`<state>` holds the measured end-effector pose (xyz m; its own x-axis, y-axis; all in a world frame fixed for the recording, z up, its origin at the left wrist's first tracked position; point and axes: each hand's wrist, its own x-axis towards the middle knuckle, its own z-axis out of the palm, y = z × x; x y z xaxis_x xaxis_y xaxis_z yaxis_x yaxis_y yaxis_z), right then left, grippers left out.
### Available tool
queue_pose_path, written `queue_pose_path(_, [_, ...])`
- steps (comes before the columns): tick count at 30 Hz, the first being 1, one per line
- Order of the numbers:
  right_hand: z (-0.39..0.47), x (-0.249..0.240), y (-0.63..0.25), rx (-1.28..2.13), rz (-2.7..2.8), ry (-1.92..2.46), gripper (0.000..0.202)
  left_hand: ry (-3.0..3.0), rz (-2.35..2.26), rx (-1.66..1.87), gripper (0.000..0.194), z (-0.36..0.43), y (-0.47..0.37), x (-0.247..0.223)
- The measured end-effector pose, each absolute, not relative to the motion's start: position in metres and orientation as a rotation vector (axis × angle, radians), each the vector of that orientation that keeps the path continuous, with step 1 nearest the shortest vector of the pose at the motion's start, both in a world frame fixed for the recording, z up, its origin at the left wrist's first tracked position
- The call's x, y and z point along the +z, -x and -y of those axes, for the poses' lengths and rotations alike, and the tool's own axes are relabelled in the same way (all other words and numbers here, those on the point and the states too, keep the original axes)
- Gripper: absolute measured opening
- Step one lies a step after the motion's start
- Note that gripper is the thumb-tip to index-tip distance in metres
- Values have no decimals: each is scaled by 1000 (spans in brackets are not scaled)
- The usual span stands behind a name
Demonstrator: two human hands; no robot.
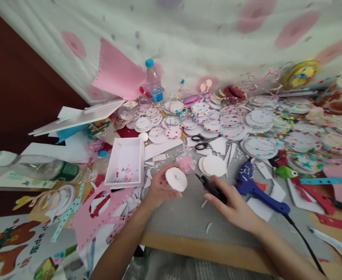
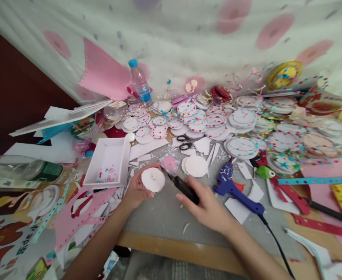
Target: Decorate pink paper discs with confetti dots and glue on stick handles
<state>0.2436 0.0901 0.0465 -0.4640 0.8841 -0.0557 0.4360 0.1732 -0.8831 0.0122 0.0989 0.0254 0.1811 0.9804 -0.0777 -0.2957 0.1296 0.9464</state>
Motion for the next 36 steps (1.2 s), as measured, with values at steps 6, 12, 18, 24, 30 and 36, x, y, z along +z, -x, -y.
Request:
queue_pose_path(6, [-86, 45, -242, 1186, 2279, 1252, 34, -1048, -855, 1210, 79, -95, -10, 21])
queue_pose_path(12, [-88, 53, -240, 1190, 2396, 1275, 33, -1184, -965, 1292, 81, -95, -10, 30])
queue_pose_path(18, [-87, 54, -236, 1200, 2414, 1328, 34, -1283, -1020, 1242, 81, -93, -9, 30])
queue_pose_path(24, [-91, 54, -239, 1258, 2399, 1341, 35, -1203, -957, 1114, 80, -91, -7, 25])
queue_pose_path(30, [-93, 56, -245, 1301, 2404, 1297, 34, -1229, -1034, 1141, 91, -90, -8, 29])
queue_pose_path(36, [-94, 58, -246, 1274, 2456, 1327, 37, -1283, -1083, 1117, 85, -91, -8, 30])
